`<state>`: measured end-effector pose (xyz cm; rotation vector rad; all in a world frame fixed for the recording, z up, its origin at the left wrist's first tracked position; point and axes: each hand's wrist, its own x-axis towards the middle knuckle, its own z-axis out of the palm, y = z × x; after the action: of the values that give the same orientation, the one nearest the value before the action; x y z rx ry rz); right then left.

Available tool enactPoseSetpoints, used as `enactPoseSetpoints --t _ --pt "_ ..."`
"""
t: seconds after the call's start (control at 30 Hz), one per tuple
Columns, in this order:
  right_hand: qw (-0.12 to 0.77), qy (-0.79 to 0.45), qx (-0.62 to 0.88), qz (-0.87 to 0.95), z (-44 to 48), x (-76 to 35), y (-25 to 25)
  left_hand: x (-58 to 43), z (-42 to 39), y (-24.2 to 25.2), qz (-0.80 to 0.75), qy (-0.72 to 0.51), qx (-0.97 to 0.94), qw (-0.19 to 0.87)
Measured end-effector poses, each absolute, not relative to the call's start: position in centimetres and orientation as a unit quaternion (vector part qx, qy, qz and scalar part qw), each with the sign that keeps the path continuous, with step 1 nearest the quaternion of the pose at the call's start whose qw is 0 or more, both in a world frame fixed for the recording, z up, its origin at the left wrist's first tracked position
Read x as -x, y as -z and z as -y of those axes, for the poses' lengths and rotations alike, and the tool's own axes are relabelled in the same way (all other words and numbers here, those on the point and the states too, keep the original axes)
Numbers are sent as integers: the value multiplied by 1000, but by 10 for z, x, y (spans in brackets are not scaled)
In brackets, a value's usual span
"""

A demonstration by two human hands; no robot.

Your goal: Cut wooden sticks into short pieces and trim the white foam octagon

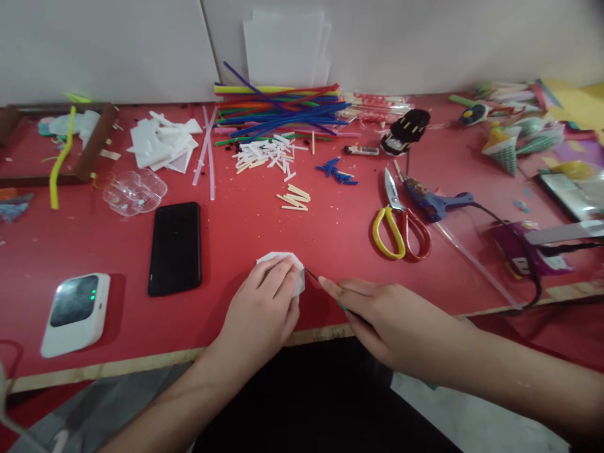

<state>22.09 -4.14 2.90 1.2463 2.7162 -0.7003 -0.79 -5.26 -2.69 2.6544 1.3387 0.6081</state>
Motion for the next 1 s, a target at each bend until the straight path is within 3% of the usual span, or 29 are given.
enactPoseSetpoints --t 0.53,0.67,0.8,0.9,1.0 --pt "-69 282 -471 -833 23 -241 -11 21 63 28 -477 -217 -847 93" --pt "-26 281 -464 -840 18 -234 -11 23 59 35 -522 -219 -821 72" --pt "20 146 -497 -855 17 -231 -10 25 56 39 -524 -241 -814 72" --pt "-28 99 -488 -866 11 -228 -10 26 57 38 -519 -261 -810 84" --pt "-107 129 -449 -878 1 -217 -11 26 58 35 -514 -299 -798 99"
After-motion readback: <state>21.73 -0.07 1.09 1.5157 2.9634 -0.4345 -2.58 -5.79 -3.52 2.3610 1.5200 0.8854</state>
